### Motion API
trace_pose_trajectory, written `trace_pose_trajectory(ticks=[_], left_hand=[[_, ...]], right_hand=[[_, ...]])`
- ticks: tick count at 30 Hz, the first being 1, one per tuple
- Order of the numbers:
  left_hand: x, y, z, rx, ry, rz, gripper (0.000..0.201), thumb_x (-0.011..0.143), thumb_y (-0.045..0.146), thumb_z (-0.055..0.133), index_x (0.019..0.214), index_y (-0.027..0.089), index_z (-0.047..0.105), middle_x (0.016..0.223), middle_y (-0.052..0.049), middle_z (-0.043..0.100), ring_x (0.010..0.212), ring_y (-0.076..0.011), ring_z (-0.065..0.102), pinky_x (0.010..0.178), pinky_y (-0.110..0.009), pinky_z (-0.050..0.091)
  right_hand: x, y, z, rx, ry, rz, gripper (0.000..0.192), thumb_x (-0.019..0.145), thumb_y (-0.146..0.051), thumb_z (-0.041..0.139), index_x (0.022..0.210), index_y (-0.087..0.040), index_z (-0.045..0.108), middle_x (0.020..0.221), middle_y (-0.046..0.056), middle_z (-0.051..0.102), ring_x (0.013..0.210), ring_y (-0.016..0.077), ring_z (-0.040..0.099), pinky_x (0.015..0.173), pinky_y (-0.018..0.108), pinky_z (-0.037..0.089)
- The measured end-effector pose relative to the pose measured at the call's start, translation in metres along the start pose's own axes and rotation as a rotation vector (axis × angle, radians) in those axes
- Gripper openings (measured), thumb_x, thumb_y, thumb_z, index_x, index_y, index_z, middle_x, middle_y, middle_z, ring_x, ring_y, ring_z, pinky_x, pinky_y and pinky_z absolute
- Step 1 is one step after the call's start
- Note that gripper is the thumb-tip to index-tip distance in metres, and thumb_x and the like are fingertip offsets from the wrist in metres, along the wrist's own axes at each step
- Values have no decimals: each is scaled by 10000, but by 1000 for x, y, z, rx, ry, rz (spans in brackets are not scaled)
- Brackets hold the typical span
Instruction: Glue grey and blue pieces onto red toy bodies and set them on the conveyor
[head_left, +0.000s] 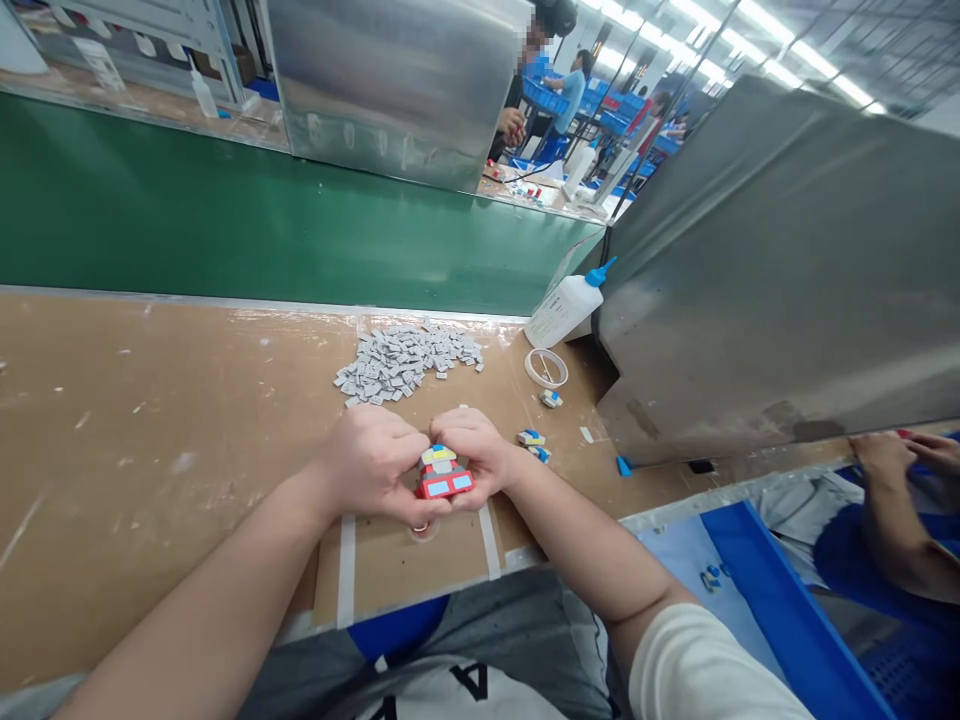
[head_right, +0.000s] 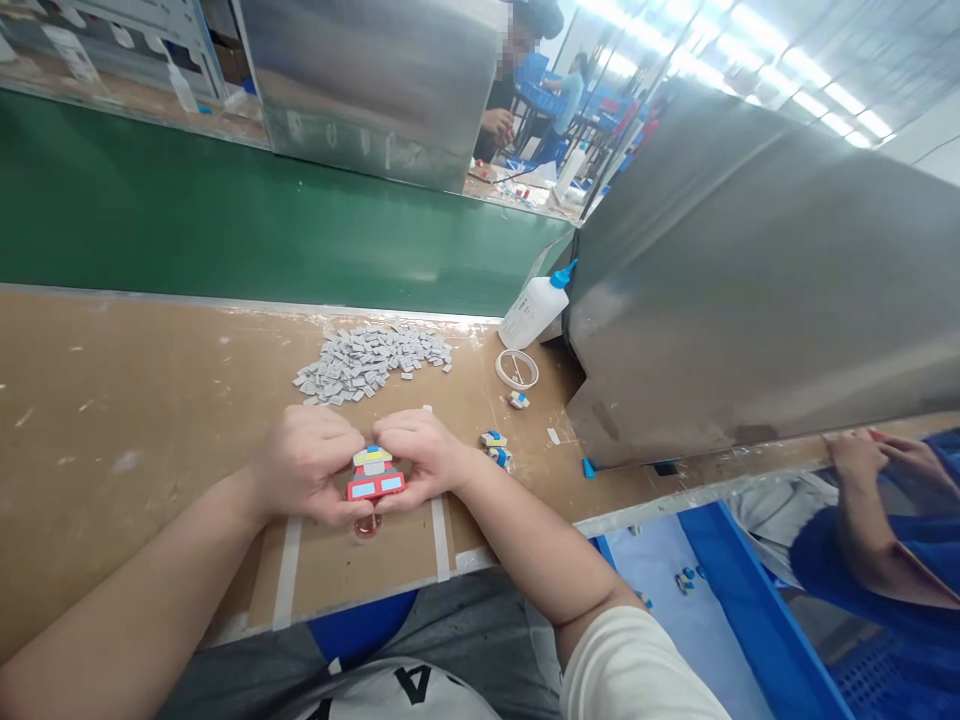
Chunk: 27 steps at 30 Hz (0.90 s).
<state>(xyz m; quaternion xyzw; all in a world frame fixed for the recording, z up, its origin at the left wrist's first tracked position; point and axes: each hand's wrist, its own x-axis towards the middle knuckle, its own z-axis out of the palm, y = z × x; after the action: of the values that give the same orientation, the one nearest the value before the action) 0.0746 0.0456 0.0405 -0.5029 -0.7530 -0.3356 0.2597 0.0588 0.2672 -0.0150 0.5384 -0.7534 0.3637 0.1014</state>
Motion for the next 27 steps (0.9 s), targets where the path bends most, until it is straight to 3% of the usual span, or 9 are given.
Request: trace_pose_trajectory(ticks=[6,9,12,14,17,21,27], left_hand=[[-4,-4,3,-21,-9,-26,610,1018,652,589,603,234,430,489,46,442,447,-118,385,505,-332,233],[-9,-10,6,-104,-73,-106,584,1008,621,594,603,227,449,497,42,457,460,-116,391,514,-324,244],[-11,-18,12,-256,-180,-284,590,1033,603,523,592,215,462,508,33,473,474,-112,405,514,-302,259],[-11,-24,16,-363,-228,-435,621,1051,625,455,587,212,458,519,28,455,491,-116,412,515,-284,273],[-9,-32,22,-469,-234,-617,677,1028,730,390,584,219,412,533,21,415,523,-131,386,526,-283,281],[-7,-38,26,-495,-223,-723,734,976,842,352,601,218,447,567,-4,471,572,-156,419,556,-290,344],[3,-36,21,-431,-229,-718,836,919,957,292,598,215,504,569,-27,512,578,-178,436,569,-316,413]], right_hand=[[1,1,2,69,-34,89,693,920,-927,486,762,-282,288,691,-35,353,631,154,380,624,310,336],[3,3,2,153,-25,147,703,904,-939,480,738,-271,335,671,-39,369,618,144,386,621,307,320],[7,5,2,285,-4,284,733,873,-945,518,684,-253,367,629,-55,356,587,113,350,609,293,286],[11,6,0,407,37,449,758,835,-945,567,644,-236,380,612,-62,325,598,99,317,609,280,260],[19,6,-1,563,90,638,750,810,-920,606,631,-217,414,612,-60,309,626,93,301,605,263,248],[26,6,-2,605,126,664,690,859,-851,592,654,-210,443,612,-59,314,630,91,307,590,256,261],[28,14,-1,605,145,648,721,817,-864,642,619,-199,445,602,-66,320,617,81,319,575,243,265]])
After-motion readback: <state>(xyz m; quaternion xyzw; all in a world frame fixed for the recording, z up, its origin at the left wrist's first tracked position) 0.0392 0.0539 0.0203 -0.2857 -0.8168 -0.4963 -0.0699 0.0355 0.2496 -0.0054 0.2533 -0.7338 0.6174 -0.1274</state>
